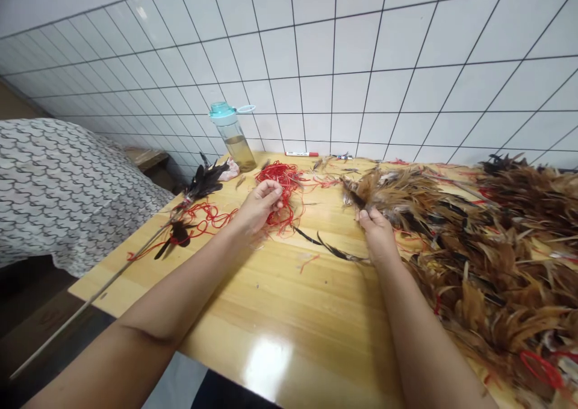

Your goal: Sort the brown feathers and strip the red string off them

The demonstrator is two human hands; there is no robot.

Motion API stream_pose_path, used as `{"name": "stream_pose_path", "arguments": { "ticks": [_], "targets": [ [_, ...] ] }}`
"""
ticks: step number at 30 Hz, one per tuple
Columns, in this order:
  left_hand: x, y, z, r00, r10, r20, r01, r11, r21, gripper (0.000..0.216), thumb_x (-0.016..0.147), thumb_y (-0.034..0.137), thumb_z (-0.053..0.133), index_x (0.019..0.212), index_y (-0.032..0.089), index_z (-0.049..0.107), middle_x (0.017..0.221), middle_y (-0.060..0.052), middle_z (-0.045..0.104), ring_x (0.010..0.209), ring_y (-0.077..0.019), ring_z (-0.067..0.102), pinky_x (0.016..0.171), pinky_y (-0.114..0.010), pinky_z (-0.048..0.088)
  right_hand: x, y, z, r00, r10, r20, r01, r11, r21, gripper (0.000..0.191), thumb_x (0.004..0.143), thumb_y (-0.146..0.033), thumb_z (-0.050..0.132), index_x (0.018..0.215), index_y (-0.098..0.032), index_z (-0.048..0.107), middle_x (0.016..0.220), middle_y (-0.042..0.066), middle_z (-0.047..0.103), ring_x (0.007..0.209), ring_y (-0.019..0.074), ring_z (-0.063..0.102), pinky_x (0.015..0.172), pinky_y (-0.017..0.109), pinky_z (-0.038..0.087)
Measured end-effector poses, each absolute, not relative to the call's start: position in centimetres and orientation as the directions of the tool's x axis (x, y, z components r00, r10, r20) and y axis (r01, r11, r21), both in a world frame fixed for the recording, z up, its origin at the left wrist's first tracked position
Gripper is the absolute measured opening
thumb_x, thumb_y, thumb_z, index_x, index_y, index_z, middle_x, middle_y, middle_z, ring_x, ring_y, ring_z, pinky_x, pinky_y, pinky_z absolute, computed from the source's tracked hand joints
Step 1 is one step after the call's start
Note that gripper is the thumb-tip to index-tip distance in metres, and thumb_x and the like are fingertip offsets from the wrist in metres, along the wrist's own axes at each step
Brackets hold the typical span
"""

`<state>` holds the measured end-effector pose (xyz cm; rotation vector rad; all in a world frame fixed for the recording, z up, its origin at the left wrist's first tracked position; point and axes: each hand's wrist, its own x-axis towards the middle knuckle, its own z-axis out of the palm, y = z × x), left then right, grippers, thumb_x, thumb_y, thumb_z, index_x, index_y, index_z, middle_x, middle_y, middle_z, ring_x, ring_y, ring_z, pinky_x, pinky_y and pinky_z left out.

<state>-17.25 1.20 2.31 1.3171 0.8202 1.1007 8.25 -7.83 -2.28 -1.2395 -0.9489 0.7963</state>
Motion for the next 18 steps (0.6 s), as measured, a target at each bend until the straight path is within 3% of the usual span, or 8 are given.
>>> {"name": "stream_pose_path", "arguments": {
  "ticks": [3, 5, 7, 10, 13, 18],
  "targets": [
    [-17.2, 1.5, 1.2, 0.288, 0.948, 0.135, -0.002, -0.141, 0.99, 0.016, 0.082, 0.027, 0.055, 0.094, 0.018, 0.052, 0.077, 0.001, 0.058, 0.063, -0.006, 0.054, 0.057, -0.017, 0.04, 7.5, -8.0, -1.9, 0.333, 0.939, 0.082, -0.077, 0.114, -0.99, 0.033, 0.066, -0.05, 0.068, 0.064, -0.021, 0.051, 0.064, -0.002, 0.048, 0.053, 0.0096, 0.034, 0.05, 0.026, 0.025],
    [-17.5, 1.7, 0.9, 0.248, 0.942, 0.228, 0.146, -0.269, 0.952, 0.022, 0.081, 0.02, 0.052, 0.103, 0.019, 0.052, 0.089, -0.002, 0.061, 0.074, -0.0082, 0.057, 0.068, -0.021, 0.044, 6.9, -8.2, -1.6, 0.273, 0.96, 0.061, -0.104, 0.092, -0.99, 0.035, 0.065, -0.05, 0.07, 0.062, -0.021, 0.049, 0.065, -0.002, 0.049, 0.052, 0.0097, 0.035, 0.048, 0.026, 0.024],
    [-17.9, 1.7, 0.9, 0.207, 0.905, 0.371, 0.315, -0.421, 0.851, 0.024, 0.08, 0.017, 0.052, 0.104, 0.018, 0.053, 0.095, -0.003, 0.06, 0.083, -0.0104, 0.056, 0.077, -0.024, 0.045, 6.2, -8.5, -1.3, 0.223, 0.974, 0.049, -0.13, 0.079, -0.988, 0.036, 0.065, -0.05, 0.07, 0.061, -0.021, 0.049, 0.064, -0.002, 0.048, 0.052, 0.0095, 0.036, 0.048, 0.026, 0.025],
    [-18.3, 1.3, 1.3, 0.252, 0.839, 0.482, 0.505, -0.539, 0.674, 0.009, 0.082, 0.018, 0.05, 0.089, 0.017, 0.056, 0.091, -0.004, 0.058, 0.083, -0.0132, 0.054, 0.08, -0.028, 0.044, 5.6, -8.7, -1.0, 0.195, 0.98, 0.043, -0.144, 0.072, -0.987, 0.036, 0.066, -0.05, 0.069, 0.061, -0.021, 0.048, 0.064, -0.002, 0.047, 0.052, 0.0095, 0.036, 0.047, 0.026, 0.026],
    [-18.3, 0.8, 1.6, 0.308, 0.805, 0.508, 0.588, -0.581, 0.563, 0.009, 0.084, 0.02, 0.049, 0.081, 0.018, 0.057, 0.089, -0.005, 0.057, 0.084, -0.0158, 0.053, 0.081, -0.03, 0.043, 5.4, -8.8, -0.9, 0.197, 0.979, 0.046, -0.133, 0.073, -0.989, 0.037, 0.066, -0.052, 0.069, 0.061, -0.021, 0.048, 0.063, -0.002, 0.047, 0.052, 0.0098, 0.036, 0.046, 0.026, 0.026],
    [-18.7, 0.6, 1.9, 0.244, 0.734, 0.634, 0.644, -0.612, 0.46, 0.02, 0.086, 0.018, 0.045, 0.099, 0.019, 0.06, 0.1, -0.007, 0.056, 0.098, -0.0189, 0.051, 0.09, -0.033, 0.041, 5.4, -8.8, -0.9, 0.215, 0.977, 0.016, -0.148, 0.048, -0.988, 0.039, 0.061, -0.052, 0.073, 0.06, -0.021, 0.049, 0.064, -0.001, 0.049, 0.052, 0.0093, 0.035, 0.047, 0.026, 0.026]
  ]
}}
